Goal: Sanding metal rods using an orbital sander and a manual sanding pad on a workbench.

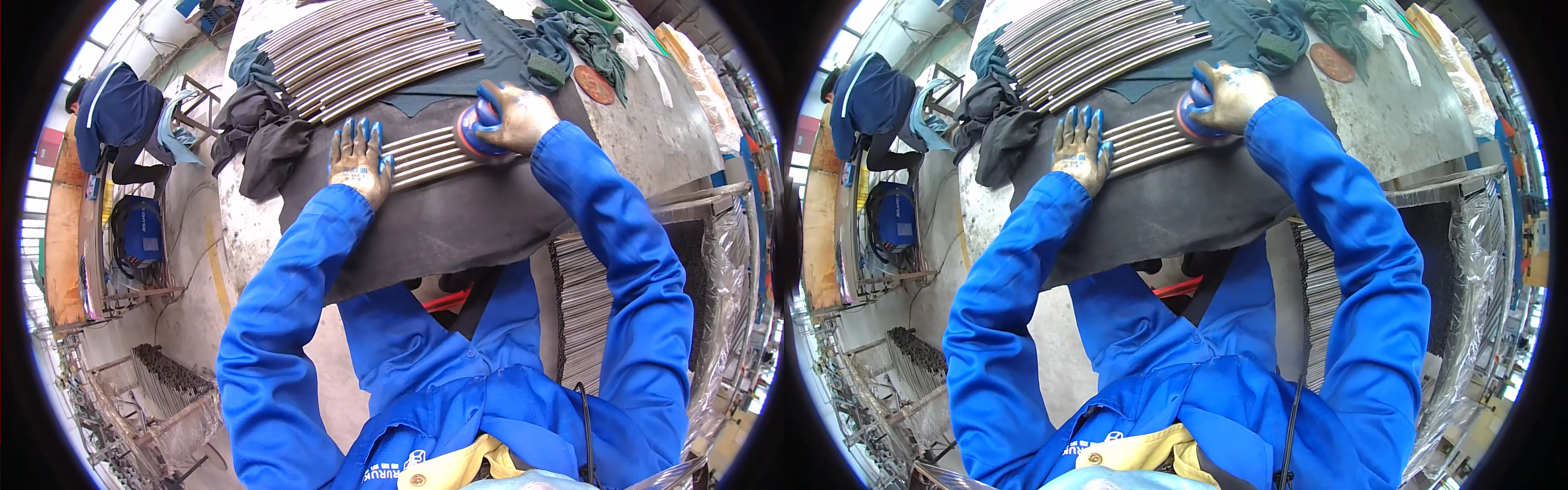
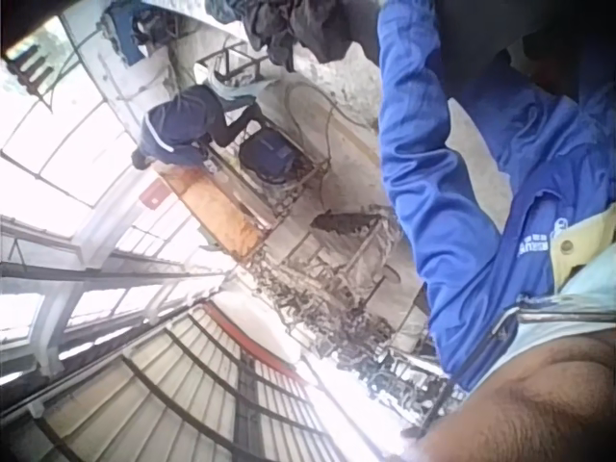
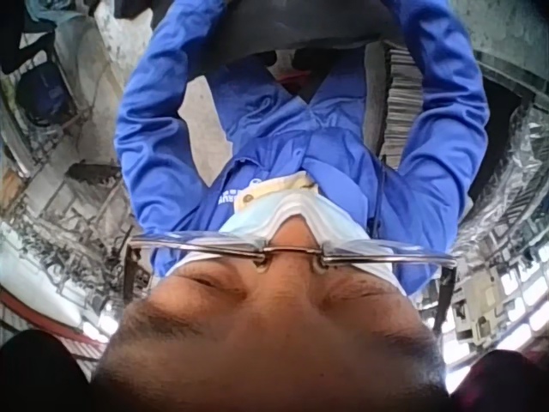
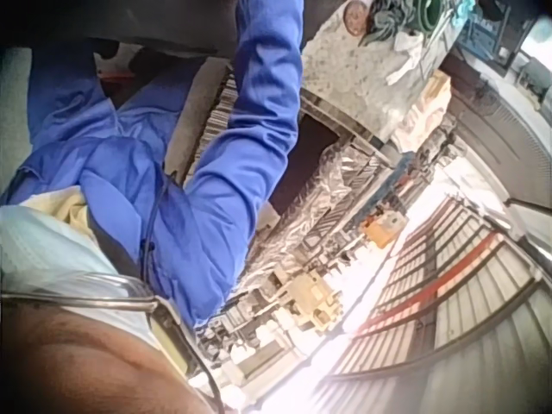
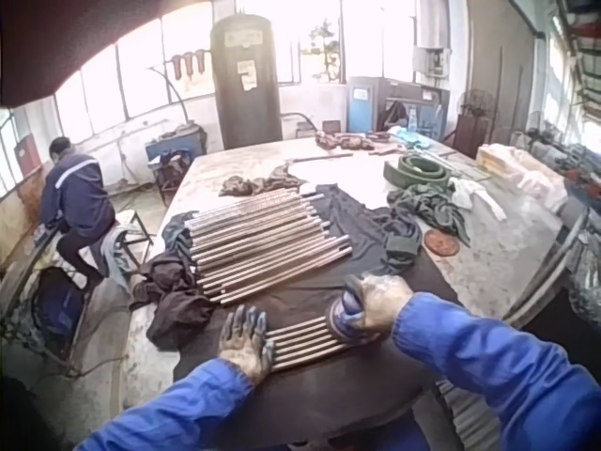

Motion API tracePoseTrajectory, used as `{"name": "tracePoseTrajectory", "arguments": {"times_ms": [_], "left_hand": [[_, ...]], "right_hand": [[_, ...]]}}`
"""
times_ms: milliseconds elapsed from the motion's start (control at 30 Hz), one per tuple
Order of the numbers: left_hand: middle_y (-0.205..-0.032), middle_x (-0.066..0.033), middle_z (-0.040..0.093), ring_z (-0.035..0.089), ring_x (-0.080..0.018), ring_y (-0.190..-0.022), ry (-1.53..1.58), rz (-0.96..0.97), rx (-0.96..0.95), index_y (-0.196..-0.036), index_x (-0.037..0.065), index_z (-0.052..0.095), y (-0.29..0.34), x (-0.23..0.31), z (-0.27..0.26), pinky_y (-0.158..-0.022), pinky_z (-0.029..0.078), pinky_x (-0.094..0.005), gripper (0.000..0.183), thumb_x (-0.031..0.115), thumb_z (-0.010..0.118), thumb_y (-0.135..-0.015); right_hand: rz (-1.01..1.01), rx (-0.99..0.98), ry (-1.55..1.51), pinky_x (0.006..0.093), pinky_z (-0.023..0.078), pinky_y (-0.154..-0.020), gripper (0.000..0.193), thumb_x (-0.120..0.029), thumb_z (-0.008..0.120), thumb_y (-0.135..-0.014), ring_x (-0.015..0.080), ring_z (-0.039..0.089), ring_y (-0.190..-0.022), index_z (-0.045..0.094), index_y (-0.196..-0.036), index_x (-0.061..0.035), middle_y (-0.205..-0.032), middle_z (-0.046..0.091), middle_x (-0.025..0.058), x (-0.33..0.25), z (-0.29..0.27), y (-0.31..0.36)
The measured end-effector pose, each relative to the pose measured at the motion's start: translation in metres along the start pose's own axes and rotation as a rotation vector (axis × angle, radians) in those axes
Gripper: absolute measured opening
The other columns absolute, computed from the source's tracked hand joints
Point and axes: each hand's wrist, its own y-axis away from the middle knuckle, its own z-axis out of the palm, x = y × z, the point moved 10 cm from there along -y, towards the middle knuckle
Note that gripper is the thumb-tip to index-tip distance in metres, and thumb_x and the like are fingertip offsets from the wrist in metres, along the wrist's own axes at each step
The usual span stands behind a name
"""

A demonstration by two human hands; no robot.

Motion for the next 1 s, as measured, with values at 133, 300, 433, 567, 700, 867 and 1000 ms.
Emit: {"name": "tracePoseTrajectory", "arguments": {"times_ms": [133, 300, 433, 567, 700, 867, 1000], "left_hand": [[-0.160, -0.0218, 0.023, 0.012, -0.0416, -0.150, -0.008, -0.012, 0.005, -0.154, 0.005, 0.028, -0.008, -0.005, 0.002, -0.122, 0.003, -0.0508, 0.067, 0.040, 0.037, -0.097], [-0.159, -0.0221, 0.024, 0.011, -0.0418, -0.150, 0.011, -0.015, 0.046, -0.154, 0.006, 0.029, -0.015, -0.008, 0.004, -0.122, 0.003, -0.0513, 0.067, 0.040, 0.038, -0.096], [-0.159, -0.0224, 0.025, 0.011, -0.0419, -0.150, 0.026, -0.007, 0.080, -0.154, 0.006, 0.029, -0.020, -0.012, 0.005, -0.121, 0.003, -0.0517, 0.067, 0.040, 0.038, -0.096], [-0.159, -0.0227, 0.025, 0.012, -0.0422, -0.150, 0.013, 0.005, 0.088, -0.153, 0.006, 0.029, -0.026, -0.017, 0.008, -0.121, 0.003, -0.0519, 0.067, 0.039, 0.039, -0.096], [-0.159, -0.0227, 0.024, 0.012, -0.0425, -0.150, 0.001, 0.076, 0.129, -0.154, 0.005, 0.027, -0.006, -0.004, 0.008, -0.121, 0.003, -0.0518, 0.067, 0.038, 0.038, -0.097], [-0.159, -0.0229, 0.024, 0.012, -0.0429, -0.150, 0.066, 0.083, 0.038, -0.154, 0.004, 0.025, -0.001, 0.007, 0.000, -0.121, 0.004, -0.0518, 0.067, 0.038, 0.037, -0.097], [-0.159, -0.0230, 0.025, 0.013, -0.0431, -0.149, 0.023, 0.074, 0.082, -0.153, 0.003, 0.027, -0.013, 0.001, 0.000, -0.121, 0.006, -0.0521, 0.067, 0.037, 0.038, -0.097]], "right_hand": [[-0.003, -0.006, -0.018, 0.0435, 0.053, -0.086, 0.065, -0.046, 0.068, -0.079, 0.0361, 0.066, -0.099, 0.050, -0.131, -0.0117, -0.112, 0.064, 0.0179, -0.026, -0.004, -0.009], [-0.013, 0.044, -0.023, 0.0423, 0.053, -0.083, 0.063, -0.044, 0.071, -0.076, 0.0359, 0.066, -0.096, 0.052, -0.128, -0.0121, -0.109, 0.064, 0.0163, -0.014, -0.002, -0.015], [0.001, 0.103, -0.004, 0.0423, 0.053, -0.083, 0.064, -0.044, 0.071, -0.076, 0.0366, 0.066, -0.096, 0.052, -0.128, -0.0120, -0.109, 0.064, 0.0167, 0.015, -0.002, -0.021], [0.064, 0.131, 0.012, 0.0424, 0.053, -0.084, 0.065, -0.044, 0.071, -0.076, 0.0372, 0.065, -0.096, 0.051, -0.129, -0.0120, -0.109, 0.064, 0.0171, 0.038, -0.003, -0.019], [-0.028, 0.080, -0.056, 0.0424, 0.053, -0.084, 0.065, -0.042, 0.071, -0.076, 0.0379, 0.065, -0.097, 0.051, -0.130, -0.0115, -0.109, 0.064, 0.0173, 0.028, -0.001, 0.006], [0.014, 0.078, -0.063, 0.0425, 0.053, -0.084, 0.065, -0.039, 0.073, -0.075, 0.0377, 0.065, -0.096, 0.051, -0.130, -0.0112, -0.109, 0.063, 0.0172, 0.042, -0.001, 0.003], [0.041, 0.092, -0.028, 0.0425, 0.053, -0.084, 0.066, -0.038, 0.073, -0.075, 0.0374, 0.065, -0.096, 0.051, -0.130, -0.0108, -0.108, 0.063, 0.0174, 0.031, -0.001, -0.015]]}}
